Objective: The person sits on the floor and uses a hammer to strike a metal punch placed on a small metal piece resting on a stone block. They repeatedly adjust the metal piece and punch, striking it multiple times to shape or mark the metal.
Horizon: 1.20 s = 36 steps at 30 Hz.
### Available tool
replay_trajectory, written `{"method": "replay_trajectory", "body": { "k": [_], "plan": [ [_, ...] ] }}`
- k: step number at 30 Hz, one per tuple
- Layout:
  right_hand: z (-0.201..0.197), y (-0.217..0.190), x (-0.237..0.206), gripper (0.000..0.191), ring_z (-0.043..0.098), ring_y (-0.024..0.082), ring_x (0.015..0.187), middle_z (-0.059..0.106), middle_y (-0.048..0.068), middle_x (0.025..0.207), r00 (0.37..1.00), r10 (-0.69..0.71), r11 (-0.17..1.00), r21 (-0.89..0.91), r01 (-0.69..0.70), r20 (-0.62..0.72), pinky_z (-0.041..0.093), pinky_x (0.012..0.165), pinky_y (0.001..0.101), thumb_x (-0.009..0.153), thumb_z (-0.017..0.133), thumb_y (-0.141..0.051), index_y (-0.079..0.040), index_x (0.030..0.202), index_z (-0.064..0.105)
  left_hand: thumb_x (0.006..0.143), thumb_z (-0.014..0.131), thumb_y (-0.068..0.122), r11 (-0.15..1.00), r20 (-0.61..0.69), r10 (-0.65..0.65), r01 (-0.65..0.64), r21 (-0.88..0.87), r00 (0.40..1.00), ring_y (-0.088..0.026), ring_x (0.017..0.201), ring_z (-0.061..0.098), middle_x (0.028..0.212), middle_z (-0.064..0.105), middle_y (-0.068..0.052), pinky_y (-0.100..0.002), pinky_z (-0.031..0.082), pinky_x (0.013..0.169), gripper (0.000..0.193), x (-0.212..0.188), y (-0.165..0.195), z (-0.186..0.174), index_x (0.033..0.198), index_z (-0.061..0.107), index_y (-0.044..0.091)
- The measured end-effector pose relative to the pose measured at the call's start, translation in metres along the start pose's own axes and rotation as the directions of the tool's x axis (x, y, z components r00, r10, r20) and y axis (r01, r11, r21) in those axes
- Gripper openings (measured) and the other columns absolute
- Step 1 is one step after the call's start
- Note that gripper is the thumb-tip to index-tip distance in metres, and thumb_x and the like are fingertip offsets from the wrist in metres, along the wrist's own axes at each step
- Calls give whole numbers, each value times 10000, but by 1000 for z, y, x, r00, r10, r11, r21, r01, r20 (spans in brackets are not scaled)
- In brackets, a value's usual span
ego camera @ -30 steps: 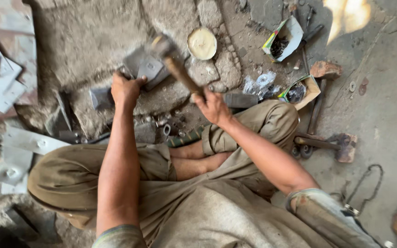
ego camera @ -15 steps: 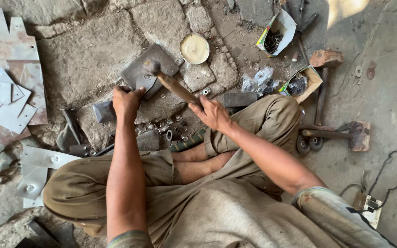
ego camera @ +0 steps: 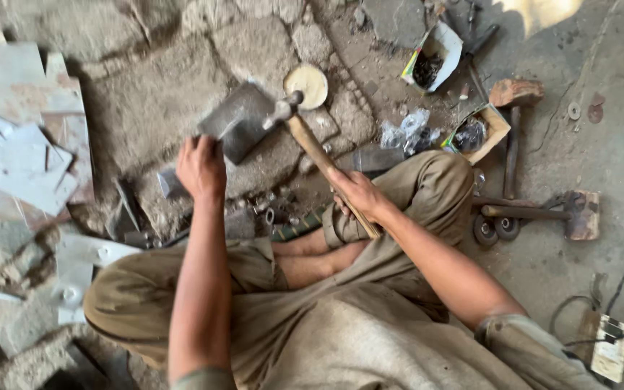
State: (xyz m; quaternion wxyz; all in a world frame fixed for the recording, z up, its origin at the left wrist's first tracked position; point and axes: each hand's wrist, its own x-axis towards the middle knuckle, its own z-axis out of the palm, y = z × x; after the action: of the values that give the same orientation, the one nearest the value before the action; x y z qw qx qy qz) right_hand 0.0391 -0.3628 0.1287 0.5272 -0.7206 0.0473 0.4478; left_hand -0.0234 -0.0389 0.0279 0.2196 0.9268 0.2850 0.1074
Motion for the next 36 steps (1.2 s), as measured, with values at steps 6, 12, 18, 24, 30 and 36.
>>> {"method": "replay_trajectory", "body": {
  "k": [6,12,18,24,30,36],
  "plan": [
    [-10,40,-34,589,556,109,446,556,17,637,963,264,962,56,-267,55,493,366,278,964,505,-658,-74,984,577,834,717,373,900,141,278,-309,308,950,-397,1279,512,1450,536,-203,-554,503,995,485,-1,6,-16,1281,709,186],
    [-19,68,-21,559,507,116,455,495,10,655,842,298,762,420,-494,450,421,360,257,969,499,-671,-114,979,547,947,645,154,882,291,-52,-93,461,955,-374,1306,540,1469,515,-216,-489,530,1027,462,-16,-46,-58,1396,598,58],
    [-16,58,-14,571,496,126,458,479,12,649,869,312,814,363,-453,384,424,360,270,987,465,-652,-82,974,506,718,852,219,958,373,-60,-51,282,926,-344,1205,590,1382,580,-154,-476,551,1018,662,-14,-71,-65,1343,655,128],
    [-26,20,-25,462,522,136,448,557,30,682,991,19,999,28,-23,131,496,370,285,1028,444,-513,-57,990,509,669,951,577,989,165,6,-30,146,986,-364,1144,570,1214,625,-204,-528,498,1005,794,-6,-37,-83,1208,684,57],
    [-35,-66,-48,468,590,111,571,592,46,800,865,-475,880,53,473,162,578,472,277,1059,488,-505,-41,1084,537,657,967,503,998,93,64,-65,8,994,-348,1151,544,1226,609,-173,-480,445,1034,806,27,49,-8,1264,672,64],
    [-32,-69,-34,468,615,135,647,606,65,822,475,-879,476,77,876,32,567,534,303,1080,530,-520,-52,1101,546,617,976,485,987,37,-6,12,-163,999,-392,1361,378,1436,478,-182,-591,260,1149,891,20,36,19,1379,651,156]
  ]
}}
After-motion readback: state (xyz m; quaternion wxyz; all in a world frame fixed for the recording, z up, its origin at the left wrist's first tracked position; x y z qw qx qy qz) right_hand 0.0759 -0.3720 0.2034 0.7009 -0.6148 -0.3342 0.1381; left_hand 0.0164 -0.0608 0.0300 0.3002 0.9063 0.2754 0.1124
